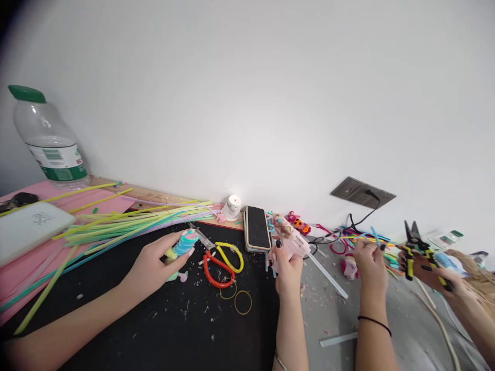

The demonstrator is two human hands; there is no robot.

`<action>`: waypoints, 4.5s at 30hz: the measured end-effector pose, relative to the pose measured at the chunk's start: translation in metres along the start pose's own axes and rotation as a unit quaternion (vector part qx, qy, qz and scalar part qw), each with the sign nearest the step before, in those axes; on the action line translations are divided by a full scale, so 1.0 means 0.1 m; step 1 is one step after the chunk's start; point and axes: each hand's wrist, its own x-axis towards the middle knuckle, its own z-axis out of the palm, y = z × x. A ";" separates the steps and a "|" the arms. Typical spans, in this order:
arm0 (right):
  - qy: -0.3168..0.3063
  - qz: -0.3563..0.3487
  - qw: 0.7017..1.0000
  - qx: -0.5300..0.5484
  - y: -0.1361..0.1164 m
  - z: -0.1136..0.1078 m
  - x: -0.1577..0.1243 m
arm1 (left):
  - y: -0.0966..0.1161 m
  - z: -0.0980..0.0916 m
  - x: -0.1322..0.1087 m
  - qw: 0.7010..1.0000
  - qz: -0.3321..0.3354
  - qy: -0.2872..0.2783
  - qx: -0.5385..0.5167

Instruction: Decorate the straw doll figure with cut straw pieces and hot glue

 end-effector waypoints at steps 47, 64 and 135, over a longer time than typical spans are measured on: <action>-0.335 0.199 0.921 -0.012 -0.14 0.34 -0.40 | -0.06 -0.03 -0.03 0.988 0.119 -0.007 0.094; -0.315 0.189 0.930 -0.016 -0.08 0.33 -0.39 | -0.02 -0.04 -0.04 0.990 0.118 -0.028 0.077; -0.358 0.188 0.914 -0.034 -0.12 0.32 -0.42 | -0.11 -0.01 -0.01 0.975 0.170 0.023 0.145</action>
